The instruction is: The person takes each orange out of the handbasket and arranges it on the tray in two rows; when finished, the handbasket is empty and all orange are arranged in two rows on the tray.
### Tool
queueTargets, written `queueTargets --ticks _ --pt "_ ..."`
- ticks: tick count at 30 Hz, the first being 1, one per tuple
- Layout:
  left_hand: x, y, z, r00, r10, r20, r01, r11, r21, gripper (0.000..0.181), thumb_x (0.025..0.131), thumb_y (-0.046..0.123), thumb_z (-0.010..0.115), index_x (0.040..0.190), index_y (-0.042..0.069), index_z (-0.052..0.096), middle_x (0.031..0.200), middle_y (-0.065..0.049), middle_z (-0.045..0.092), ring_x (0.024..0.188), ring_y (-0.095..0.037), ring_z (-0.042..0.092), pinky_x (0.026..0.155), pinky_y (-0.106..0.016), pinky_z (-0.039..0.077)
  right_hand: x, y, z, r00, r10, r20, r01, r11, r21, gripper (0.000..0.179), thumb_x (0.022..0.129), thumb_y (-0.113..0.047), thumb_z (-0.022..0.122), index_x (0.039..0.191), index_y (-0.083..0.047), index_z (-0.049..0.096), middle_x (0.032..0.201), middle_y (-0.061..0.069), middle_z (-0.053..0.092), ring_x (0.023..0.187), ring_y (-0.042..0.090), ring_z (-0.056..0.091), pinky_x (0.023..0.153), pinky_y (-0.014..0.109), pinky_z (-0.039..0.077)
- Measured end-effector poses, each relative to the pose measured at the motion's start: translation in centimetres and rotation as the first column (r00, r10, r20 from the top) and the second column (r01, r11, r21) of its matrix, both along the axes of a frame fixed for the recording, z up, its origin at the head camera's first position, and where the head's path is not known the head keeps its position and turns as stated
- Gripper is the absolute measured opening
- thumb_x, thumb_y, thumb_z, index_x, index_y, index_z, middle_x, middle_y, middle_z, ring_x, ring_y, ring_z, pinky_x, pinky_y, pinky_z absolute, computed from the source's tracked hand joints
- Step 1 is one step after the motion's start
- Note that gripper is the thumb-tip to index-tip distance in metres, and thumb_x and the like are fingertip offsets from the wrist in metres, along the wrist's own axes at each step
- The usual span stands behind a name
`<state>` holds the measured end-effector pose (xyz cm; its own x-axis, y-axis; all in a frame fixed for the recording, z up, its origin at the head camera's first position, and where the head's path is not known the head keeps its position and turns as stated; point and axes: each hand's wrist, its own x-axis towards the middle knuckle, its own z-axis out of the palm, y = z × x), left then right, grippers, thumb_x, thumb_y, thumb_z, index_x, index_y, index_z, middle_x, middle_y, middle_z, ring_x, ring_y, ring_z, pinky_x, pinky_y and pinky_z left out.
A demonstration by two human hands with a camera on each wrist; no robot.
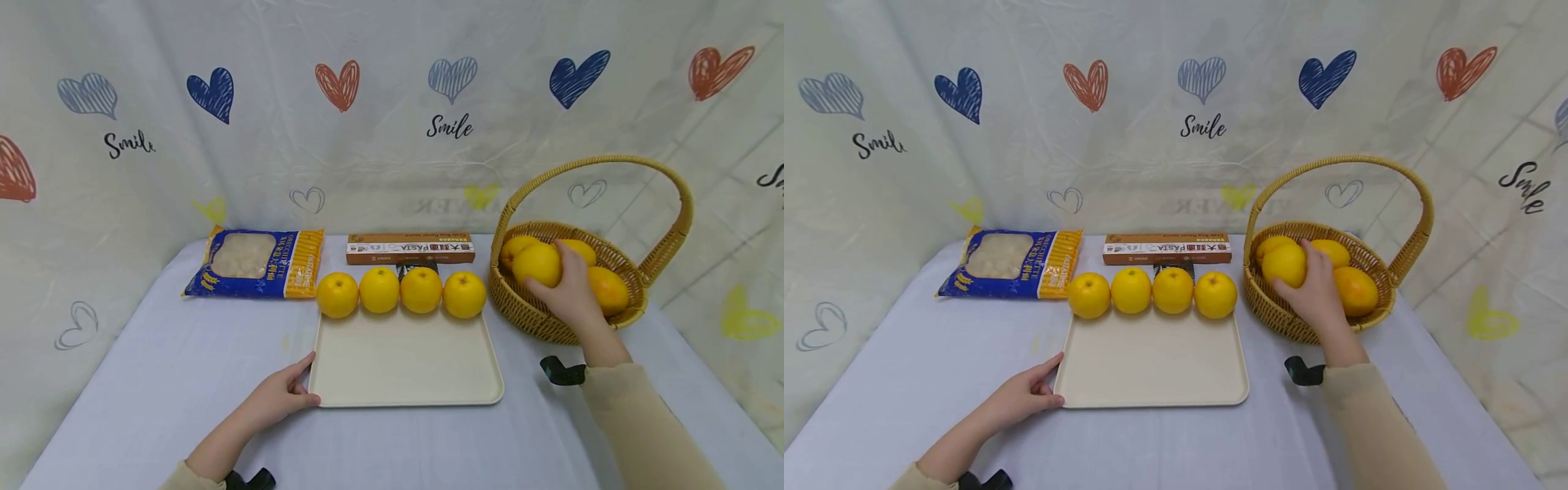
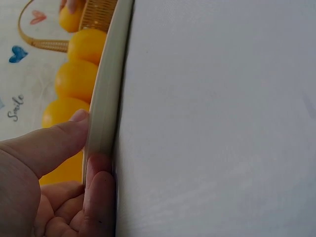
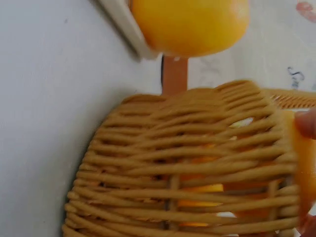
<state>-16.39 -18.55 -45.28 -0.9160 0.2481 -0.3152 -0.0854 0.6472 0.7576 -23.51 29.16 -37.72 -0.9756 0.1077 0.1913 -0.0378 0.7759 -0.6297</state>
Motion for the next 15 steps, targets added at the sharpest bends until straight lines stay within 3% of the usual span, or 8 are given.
queueTargets --ticks 5,15 --pt "0.0 0.0 0.2 1.0 0.005 0.006 -0.005 1.0 -0.003 0.089 0.07 0.036 0.076 0.142 0.011 0.031 0.064 -0.001 0.054 0.058 -0.013 0.043 0.053 -0.024 0.035 1.2 -1.4 0.9 0.996 -0.003 -0.085 0.0 0.999 -0.042 0.089 0.082 -0.033 0.062 0.147 -0.011 0.006 0.143 0.028 0.01 0.121 0.046 0.023 0.091 0.063 0.027" --pt "0.0 0.0 0.1 1.0 -0.003 0.002 0.003 1.0 -0.01 0.089 0.069 0.037 0.076 0.142 0.01 0.031 0.064 0.0 0.055 0.058 -0.013 0.044 0.054 -0.025 0.036 2.2 -5.4 1.6 0.974 0.133 -0.183 -0.149 0.985 -0.082 0.08 0.073 -0.016 0.07 0.138 -0.008 0.025 0.134 0.024 0.018 0.115 0.038 0.028 0.088 0.057 0.028"
